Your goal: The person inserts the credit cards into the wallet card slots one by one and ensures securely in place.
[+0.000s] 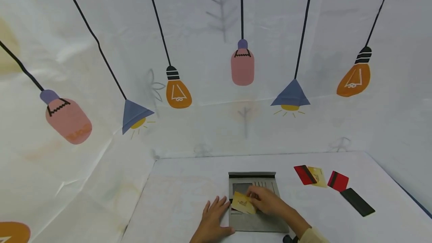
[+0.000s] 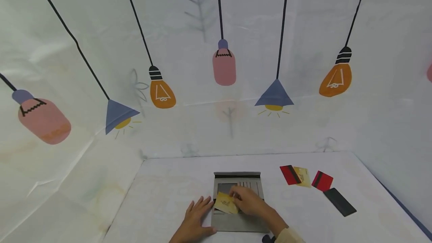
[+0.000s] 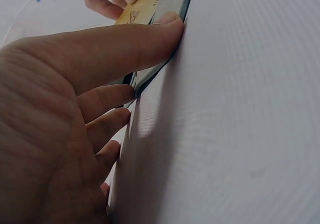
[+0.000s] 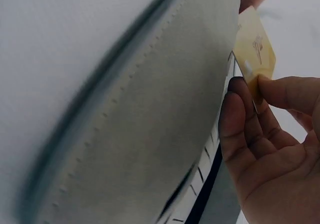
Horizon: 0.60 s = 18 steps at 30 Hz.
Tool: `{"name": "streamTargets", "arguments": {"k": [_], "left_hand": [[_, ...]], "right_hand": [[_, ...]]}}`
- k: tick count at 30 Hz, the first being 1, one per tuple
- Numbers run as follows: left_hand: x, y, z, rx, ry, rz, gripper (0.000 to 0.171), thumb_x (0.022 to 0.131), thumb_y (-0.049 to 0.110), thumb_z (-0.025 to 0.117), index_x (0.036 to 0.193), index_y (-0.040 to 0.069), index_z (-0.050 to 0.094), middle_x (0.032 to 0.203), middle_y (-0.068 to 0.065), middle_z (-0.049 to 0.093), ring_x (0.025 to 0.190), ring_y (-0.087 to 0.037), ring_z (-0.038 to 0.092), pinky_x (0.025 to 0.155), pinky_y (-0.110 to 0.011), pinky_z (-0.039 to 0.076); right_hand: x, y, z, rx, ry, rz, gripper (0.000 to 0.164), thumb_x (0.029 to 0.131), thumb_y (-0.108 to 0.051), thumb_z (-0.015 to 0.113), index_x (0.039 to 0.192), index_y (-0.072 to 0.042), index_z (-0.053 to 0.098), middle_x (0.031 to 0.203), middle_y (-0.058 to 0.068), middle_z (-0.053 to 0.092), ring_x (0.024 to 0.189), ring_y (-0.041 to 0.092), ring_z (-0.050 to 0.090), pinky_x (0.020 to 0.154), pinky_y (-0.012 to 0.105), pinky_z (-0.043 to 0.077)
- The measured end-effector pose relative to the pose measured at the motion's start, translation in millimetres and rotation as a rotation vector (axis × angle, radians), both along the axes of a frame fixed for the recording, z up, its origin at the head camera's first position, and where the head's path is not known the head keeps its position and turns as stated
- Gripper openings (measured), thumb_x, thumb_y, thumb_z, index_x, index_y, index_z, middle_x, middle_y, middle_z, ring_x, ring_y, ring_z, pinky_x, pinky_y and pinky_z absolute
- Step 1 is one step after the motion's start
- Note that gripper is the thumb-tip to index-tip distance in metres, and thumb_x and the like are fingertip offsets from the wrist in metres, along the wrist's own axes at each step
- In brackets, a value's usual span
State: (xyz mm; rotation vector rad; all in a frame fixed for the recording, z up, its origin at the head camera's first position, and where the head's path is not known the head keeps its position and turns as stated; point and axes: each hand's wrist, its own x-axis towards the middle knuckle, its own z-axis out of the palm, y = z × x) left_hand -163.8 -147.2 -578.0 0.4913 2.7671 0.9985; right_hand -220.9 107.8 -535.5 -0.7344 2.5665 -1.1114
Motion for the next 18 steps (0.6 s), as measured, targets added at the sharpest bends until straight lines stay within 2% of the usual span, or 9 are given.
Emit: {"name": "streamTargets", "arguments": {"k": [3,8,13,18], "left_hand": [[-0.6,1.3,0.6,-0.009,-0.018,0.005,0.086,0.072,0.045,0.085,0.147,0.018,0.051,0.159,-0.007,0.040,0.151,-0.039,0.027,0.119,-0.068,0.008],[-0.7,1.7,0.3,-0.008,-0.001,-0.002,0.086,0.073,0.045,0.084,0.147,0.017,0.051,0.159,-0.007,0.040,0.150,-0.039,0.027,0.119,-0.067,0.009],[-0.6,1.9,-1.2,-0.007,0.001,0.001,0.086,0.073,0.044,0.084,0.147,0.016,0.051,0.159,-0.007,0.041,0.151,-0.039,0.027,0.119,-0.067,0.009],[-0.4,0.4,-3.8,-0.025,0.037,0.003,0.086,0.073,0.046,0.083,0.147,0.016,0.051,0.158,-0.007,0.042,0.150,-0.039,0.030,0.118,-0.067,0.011]], "right_hand": [[-3.0,-0.8,3.1,0.034,0.007,0.025,0.010,0.097,-0.014,0.064,0.104,-0.019,0.068,0.088,-0.008,0.063,0.074,0.004,0.054,0.060,0.023,0.046],[-5.8,-1.1,2.6,0.047,0.027,0.051,0.012,0.096,-0.013,0.064,0.104,-0.019,0.070,0.089,-0.010,0.065,0.076,0.002,0.055,0.063,0.024,0.046],[-7.3,-2.2,-1.8,0.055,0.007,0.051,0.012,0.095,-0.012,0.065,0.102,-0.020,0.071,0.089,-0.010,0.066,0.077,0.002,0.055,0.063,0.024,0.047],[-6.7,-2.9,-3.0,0.036,-0.016,0.063,0.013,0.095,-0.011,0.064,0.101,-0.020,0.071,0.088,-0.009,0.065,0.075,0.004,0.054,0.063,0.024,0.046]]}}
